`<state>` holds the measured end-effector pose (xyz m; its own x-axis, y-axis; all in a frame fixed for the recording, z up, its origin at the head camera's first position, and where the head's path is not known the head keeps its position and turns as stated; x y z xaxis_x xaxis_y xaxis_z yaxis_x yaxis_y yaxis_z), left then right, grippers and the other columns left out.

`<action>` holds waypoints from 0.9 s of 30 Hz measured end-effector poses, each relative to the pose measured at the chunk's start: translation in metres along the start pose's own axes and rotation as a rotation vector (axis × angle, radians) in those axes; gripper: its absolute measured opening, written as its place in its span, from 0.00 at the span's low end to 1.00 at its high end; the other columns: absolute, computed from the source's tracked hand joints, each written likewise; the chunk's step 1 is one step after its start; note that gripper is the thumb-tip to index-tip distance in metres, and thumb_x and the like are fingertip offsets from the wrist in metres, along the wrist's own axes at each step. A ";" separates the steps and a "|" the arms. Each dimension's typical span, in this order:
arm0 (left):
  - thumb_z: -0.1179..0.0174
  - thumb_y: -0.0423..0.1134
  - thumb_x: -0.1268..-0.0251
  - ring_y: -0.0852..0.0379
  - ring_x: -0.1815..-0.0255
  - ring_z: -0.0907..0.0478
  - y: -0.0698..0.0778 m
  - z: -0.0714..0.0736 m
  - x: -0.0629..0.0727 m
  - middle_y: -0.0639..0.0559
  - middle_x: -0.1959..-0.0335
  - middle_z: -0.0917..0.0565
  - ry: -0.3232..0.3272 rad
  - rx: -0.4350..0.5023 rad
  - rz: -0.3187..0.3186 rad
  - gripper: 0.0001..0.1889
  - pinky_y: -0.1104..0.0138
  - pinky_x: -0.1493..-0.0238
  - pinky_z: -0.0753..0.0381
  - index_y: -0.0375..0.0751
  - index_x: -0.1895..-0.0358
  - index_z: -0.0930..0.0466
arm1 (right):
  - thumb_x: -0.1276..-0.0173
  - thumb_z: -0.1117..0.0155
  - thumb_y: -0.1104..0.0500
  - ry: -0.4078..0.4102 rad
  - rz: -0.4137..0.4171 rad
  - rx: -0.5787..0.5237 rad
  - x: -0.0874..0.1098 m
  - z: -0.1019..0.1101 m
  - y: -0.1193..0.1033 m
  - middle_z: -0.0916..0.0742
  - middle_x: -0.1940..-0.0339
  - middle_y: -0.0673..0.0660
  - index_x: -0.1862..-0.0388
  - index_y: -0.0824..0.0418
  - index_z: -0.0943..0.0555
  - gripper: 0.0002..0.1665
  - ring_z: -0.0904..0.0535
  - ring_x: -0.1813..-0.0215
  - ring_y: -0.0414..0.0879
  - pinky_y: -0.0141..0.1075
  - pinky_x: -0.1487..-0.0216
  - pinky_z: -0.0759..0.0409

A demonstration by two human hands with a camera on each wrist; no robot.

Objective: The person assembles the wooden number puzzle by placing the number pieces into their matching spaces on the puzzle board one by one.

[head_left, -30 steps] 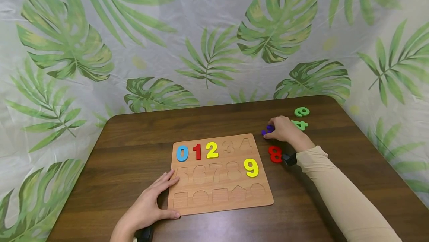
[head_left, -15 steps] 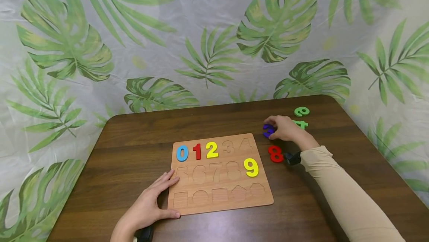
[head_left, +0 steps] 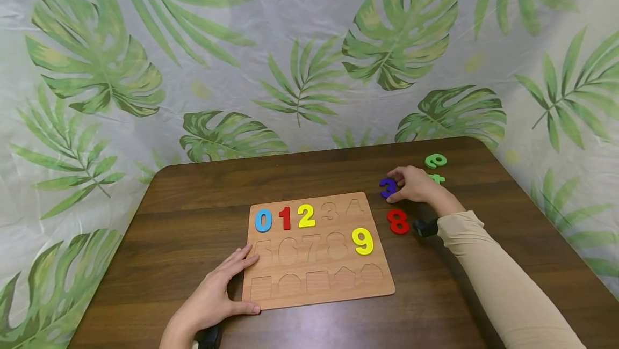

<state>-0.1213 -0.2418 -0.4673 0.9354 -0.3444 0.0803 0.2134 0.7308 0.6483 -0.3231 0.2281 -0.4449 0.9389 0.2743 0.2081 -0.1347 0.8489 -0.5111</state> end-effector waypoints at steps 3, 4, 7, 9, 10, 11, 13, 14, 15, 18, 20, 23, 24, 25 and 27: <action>0.15 0.62 0.56 0.35 0.12 0.43 0.000 0.000 0.000 0.51 0.13 0.35 0.000 0.003 -0.002 0.52 0.31 0.22 0.36 0.53 0.23 0.24 | 0.38 0.15 0.51 0.006 -0.008 -0.013 0.000 -0.001 0.002 0.17 0.35 0.75 0.28 0.73 0.25 0.46 0.18 0.35 0.67 0.60 0.29 0.21; 0.15 0.62 0.56 0.35 0.12 0.43 0.000 0.000 0.000 0.51 0.13 0.35 0.001 0.002 -0.003 0.52 0.31 0.22 0.36 0.53 0.23 0.24 | 0.38 0.15 0.51 0.009 -0.011 -0.017 -0.001 -0.001 0.002 0.17 0.36 0.74 0.29 0.73 0.24 0.46 0.18 0.35 0.67 0.60 0.29 0.21; 0.14 0.62 0.56 0.34 0.12 0.43 0.000 0.001 0.000 0.50 0.14 0.35 0.002 0.001 -0.005 0.53 0.31 0.22 0.35 0.52 0.23 0.24 | 0.38 0.15 0.51 0.017 -0.017 -0.028 -0.001 -0.002 0.003 0.16 0.37 0.73 0.30 0.72 0.23 0.45 0.18 0.36 0.66 0.60 0.29 0.22; 0.14 0.62 0.56 0.35 0.12 0.43 0.000 0.001 -0.001 0.50 0.13 0.35 0.001 0.000 -0.003 0.53 0.31 0.22 0.35 0.52 0.22 0.24 | 0.38 0.15 0.52 0.022 -0.018 -0.035 -0.001 -0.003 0.004 0.16 0.38 0.73 0.30 0.72 0.23 0.44 0.18 0.37 0.66 0.60 0.30 0.21; 0.14 0.62 0.56 0.35 0.12 0.43 0.000 0.001 -0.001 0.50 0.13 0.35 0.001 0.000 -0.003 0.53 0.31 0.22 0.35 0.52 0.22 0.24 | 0.38 0.15 0.52 0.025 -0.018 -0.037 -0.001 -0.003 0.004 0.16 0.38 0.73 0.30 0.72 0.22 0.43 0.18 0.37 0.66 0.60 0.30 0.21; 0.14 0.62 0.56 0.35 0.12 0.43 0.000 0.001 -0.001 0.50 0.13 0.35 0.000 0.001 -0.002 0.53 0.31 0.22 0.35 0.52 0.22 0.24 | 0.38 0.16 0.52 0.028 -0.019 -0.039 0.000 -0.003 0.004 0.15 0.38 0.72 0.31 0.72 0.22 0.43 0.18 0.37 0.65 0.60 0.30 0.21; 0.14 0.62 0.56 0.35 0.12 0.43 -0.001 0.000 0.000 0.51 0.13 0.35 -0.002 0.002 0.001 0.53 0.31 0.22 0.35 0.53 0.22 0.24 | 0.38 0.15 0.52 0.031 -0.018 -0.045 0.000 -0.003 0.005 0.15 0.39 0.72 0.31 0.72 0.22 0.42 0.18 0.38 0.65 0.59 0.31 0.21; 0.14 0.62 0.56 0.35 0.12 0.43 -0.001 0.000 0.000 0.51 0.13 0.35 -0.003 0.004 0.003 0.53 0.31 0.22 0.35 0.53 0.22 0.24 | 0.38 0.15 0.52 0.032 -0.018 -0.048 0.000 -0.004 0.005 0.15 0.39 0.72 0.32 0.72 0.21 0.42 0.18 0.38 0.65 0.59 0.31 0.21; 0.14 0.62 0.56 0.35 0.12 0.43 -0.001 0.000 0.000 0.51 0.13 0.35 -0.003 0.004 0.004 0.53 0.31 0.22 0.35 0.53 0.22 0.24 | 0.38 0.15 0.52 0.033 -0.016 -0.049 0.000 -0.004 0.006 0.15 0.40 0.72 0.32 0.72 0.21 0.42 0.18 0.38 0.65 0.59 0.31 0.21; 0.15 0.63 0.57 0.36 0.11 0.43 -0.001 -0.001 0.000 0.52 0.13 0.35 -0.003 0.004 0.006 0.53 0.32 0.22 0.35 0.54 0.22 0.24 | 0.38 0.15 0.52 0.036 -0.011 -0.051 0.000 -0.004 0.006 0.14 0.41 0.70 0.33 0.71 0.20 0.41 0.18 0.40 0.63 0.58 0.32 0.20; 0.15 0.63 0.57 0.36 0.11 0.44 -0.001 -0.001 0.000 0.52 0.13 0.35 -0.003 0.003 0.006 0.53 0.32 0.22 0.35 0.54 0.22 0.24 | 0.38 0.15 0.52 0.039 -0.009 -0.054 0.000 -0.003 0.006 0.14 0.42 0.70 0.33 0.71 0.20 0.41 0.17 0.41 0.63 0.58 0.33 0.20; 0.15 0.64 0.57 0.37 0.11 0.44 -0.001 -0.001 0.000 0.53 0.13 0.35 0.000 0.002 0.004 0.53 0.32 0.22 0.35 0.54 0.22 0.24 | 0.38 0.15 0.51 0.044 -0.012 -0.066 0.000 -0.004 0.006 0.13 0.43 0.69 0.34 0.71 0.20 0.40 0.17 0.42 0.62 0.57 0.34 0.19; 0.15 0.64 0.57 0.37 0.11 0.44 -0.001 -0.001 0.000 0.53 0.13 0.35 0.000 0.002 0.003 0.53 0.32 0.22 0.35 0.54 0.22 0.24 | 0.38 0.15 0.51 0.044 -0.012 -0.072 0.000 -0.004 0.006 0.13 0.43 0.69 0.34 0.71 0.19 0.40 0.17 0.43 0.61 0.56 0.35 0.19; 0.15 0.64 0.57 0.37 0.11 0.43 -0.001 -0.001 0.000 0.53 0.13 0.35 0.001 0.003 0.002 0.53 0.32 0.22 0.35 0.54 0.22 0.24 | 0.38 0.15 0.51 0.044 -0.010 -0.077 0.000 -0.004 0.006 0.13 0.44 0.69 0.34 0.71 0.19 0.40 0.17 0.43 0.61 0.56 0.35 0.19; 0.15 0.64 0.57 0.37 0.11 0.43 -0.001 -0.001 0.000 0.53 0.13 0.35 0.003 0.004 0.001 0.53 0.32 0.22 0.35 0.54 0.22 0.24 | 0.38 0.15 0.51 0.043 -0.007 -0.084 0.000 -0.005 0.006 0.13 0.45 0.68 0.34 0.71 0.19 0.40 0.17 0.44 0.59 0.55 0.37 0.18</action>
<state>-0.1217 -0.2421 -0.4684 0.9364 -0.3419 0.0792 0.2111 0.7290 0.6512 -0.3224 0.2309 -0.4517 0.9528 0.2468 0.1769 -0.1022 0.8092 -0.5786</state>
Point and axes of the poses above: each hand's wrist, its own x-axis away from the middle knuckle, its own z-axis out of the back of the hand, y = z × x, the point moved 4 cm from there along -x, towards the middle knuckle
